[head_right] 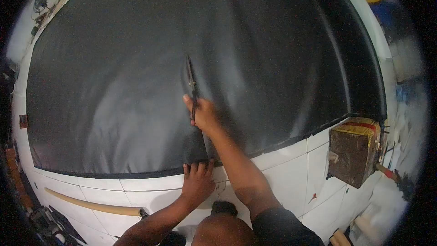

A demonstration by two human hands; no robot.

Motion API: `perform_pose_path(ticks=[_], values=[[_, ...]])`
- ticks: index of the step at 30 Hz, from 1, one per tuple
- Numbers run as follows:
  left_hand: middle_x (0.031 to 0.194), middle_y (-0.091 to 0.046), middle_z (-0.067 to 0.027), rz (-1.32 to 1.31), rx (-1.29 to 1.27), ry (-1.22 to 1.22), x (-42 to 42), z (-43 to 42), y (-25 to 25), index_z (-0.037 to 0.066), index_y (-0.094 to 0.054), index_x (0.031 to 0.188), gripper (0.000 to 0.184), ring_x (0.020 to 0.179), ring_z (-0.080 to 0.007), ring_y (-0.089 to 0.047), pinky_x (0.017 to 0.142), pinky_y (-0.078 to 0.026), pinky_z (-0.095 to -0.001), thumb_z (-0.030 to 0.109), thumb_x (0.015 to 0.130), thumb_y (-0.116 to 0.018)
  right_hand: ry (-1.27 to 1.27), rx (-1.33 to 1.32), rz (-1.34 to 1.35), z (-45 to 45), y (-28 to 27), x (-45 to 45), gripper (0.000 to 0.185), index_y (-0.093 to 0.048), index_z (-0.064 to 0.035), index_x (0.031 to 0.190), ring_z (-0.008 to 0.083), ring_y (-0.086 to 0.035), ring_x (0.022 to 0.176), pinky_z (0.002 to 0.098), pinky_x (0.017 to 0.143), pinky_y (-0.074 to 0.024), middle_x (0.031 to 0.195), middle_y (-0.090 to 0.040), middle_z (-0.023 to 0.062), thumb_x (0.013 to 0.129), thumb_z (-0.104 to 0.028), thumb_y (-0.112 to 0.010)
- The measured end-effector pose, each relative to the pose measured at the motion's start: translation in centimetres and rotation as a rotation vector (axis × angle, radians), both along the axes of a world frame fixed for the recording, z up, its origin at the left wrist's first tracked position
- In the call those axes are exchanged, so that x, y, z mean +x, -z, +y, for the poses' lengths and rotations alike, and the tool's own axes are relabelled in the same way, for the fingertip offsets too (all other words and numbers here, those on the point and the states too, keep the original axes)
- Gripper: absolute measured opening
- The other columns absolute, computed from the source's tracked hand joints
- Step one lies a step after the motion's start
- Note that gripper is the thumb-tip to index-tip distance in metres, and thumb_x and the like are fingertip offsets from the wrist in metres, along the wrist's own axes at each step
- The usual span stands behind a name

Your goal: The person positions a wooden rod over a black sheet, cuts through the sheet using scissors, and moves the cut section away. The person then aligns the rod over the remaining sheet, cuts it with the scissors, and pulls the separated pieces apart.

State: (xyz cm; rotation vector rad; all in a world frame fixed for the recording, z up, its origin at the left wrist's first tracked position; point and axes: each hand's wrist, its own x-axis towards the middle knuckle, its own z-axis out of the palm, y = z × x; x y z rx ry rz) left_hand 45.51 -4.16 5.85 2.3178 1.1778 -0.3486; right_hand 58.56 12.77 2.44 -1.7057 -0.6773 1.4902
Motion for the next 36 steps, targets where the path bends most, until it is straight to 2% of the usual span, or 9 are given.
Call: perform_pose_path(ticks=[3,9,16,21,27,30,32,34,36], values=[[0.122,-0.047,-0.0176,0.004,0.010,0.013,-0.5,-0.3,0.2,0.006,-0.037,0.147,0.071,0.120,-0.0351,-0.045,0.102,-0.031,-0.0690,0.027,0.084,-0.062,-0.030,0.043,0.069,3.3,0.0,0.7,0.055,-0.054,-0.0075,0.074,0.0116,-0.048,0.046,0.0289,0.044,-0.0385,0.056,-0.049,0.0009,0.087,-0.060,-0.065],[0.122,-0.046,-0.0193,-0.016,0.026,0.018,-0.5,-0.4,0.7,0.008,-0.039,0.146,0.074,0.119,-0.0386,-0.044,0.104,-0.030,-0.0687,0.029,0.080,-0.065,0.010,0.084,0.043,12.0,0.0,0.9,0.056,-0.054,-0.0067,0.074,0.0113,-0.048,0.047,0.0285,0.045,-0.0393,0.058,-0.049,0.0012,0.086,-0.060,-0.065],[0.121,-0.047,-0.0193,-0.024,0.041,0.016,-0.4,-0.3,0.5,0.007,-0.039,0.146,0.072,0.118,-0.0382,-0.044,0.103,-0.031,-0.0687,0.028,0.081,-0.063,-0.043,0.124,-0.107,13.7,1.8,1.4,0.055,-0.056,-0.0055,0.076,0.0113,-0.049,0.048,0.0267,0.046,-0.0417,0.058,-0.049,0.0009,0.086,-0.059,-0.067],[0.122,-0.047,-0.0199,-0.008,0.023,0.025,-0.6,-0.4,0.4,0.006,-0.038,0.146,0.074,0.118,-0.0383,-0.044,0.103,-0.031,-0.0686,0.030,0.081,-0.064,-0.007,0.133,0.087,17.9,-0.4,1.7,0.055,-0.055,-0.0071,0.072,0.0131,-0.050,0.048,0.0275,0.046,-0.0418,0.058,-0.050,0.0015,0.086,-0.059,-0.067],[0.126,-0.046,-0.0176,0.086,-0.049,0.067,-0.3,0.1,-0.2,0.009,-0.030,0.151,0.079,0.122,-0.0360,-0.044,0.103,-0.029,-0.0698,0.033,0.084,-0.064,-0.039,0.101,-0.079,24.9,0.2,1.8,0.055,-0.055,-0.0062,0.072,0.0138,-0.051,0.049,0.0279,0.046,-0.0417,0.059,-0.051,0.0024,0.085,-0.058,-0.068],[0.124,-0.047,-0.0186,0.075,-0.050,0.091,0.1,2.6,-1.9,0.009,-0.029,0.151,0.080,0.122,-0.0367,-0.045,0.105,-0.031,-0.0667,0.036,0.085,-0.065,0.009,0.182,0.015,25.0,1.6,2.0,0.055,-0.055,-0.0061,0.070,0.0132,-0.051,0.049,0.0279,0.046,-0.0419,0.061,-0.052,0.0022,0.085,-0.057,-0.068],[0.127,-0.046,-0.0247,-0.017,-0.496,-0.309,1.1,8.1,-4.6,0.007,-0.029,0.150,0.083,0.123,-0.0411,-0.043,0.104,-0.031,-0.0662,0.040,0.084,-0.067,0.023,0.161,0.018,24.7,0.9,1.7,0.054,-0.055,-0.0059,0.070,0.0130,-0.051,0.049,0.0279,0.046,-0.0419,0.061,-0.052,0.0021,0.086,-0.056,-0.068],[0.135,-0.044,-0.0251,-0.336,-0.101,-0.489,0.7,15.3,-2.0,0.006,-0.032,0.149,0.083,0.128,-0.0434,-0.042,0.111,-0.029,-0.0587,0.045,0.083,-0.066,-0.010,0.105,0.008,25.0,1.2,2.1,0.054,-0.056,-0.0053,0.071,0.0124,-0.051,0.050,0.0278,0.046,-0.0419,0.062,-0.053,0.0021,0.086,-0.056,-0.068],[0.145,-0.037,-0.0267,-0.298,0.514,-0.438,1.0,24.4,1.8,0.004,-0.035,0.147,0.081,0.137,-0.0449,-0.032,0.115,-0.021,-0.0581,0.047,0.084,-0.065,-0.002,0.104,-0.040,25.3,1.6,1.9,0.054,-0.057,-0.0053,0.071,0.0124,-0.051,0.049,0.0278,0.047,-0.0419,0.062,-0.053,0.0021,0.086,-0.056,-0.068]])
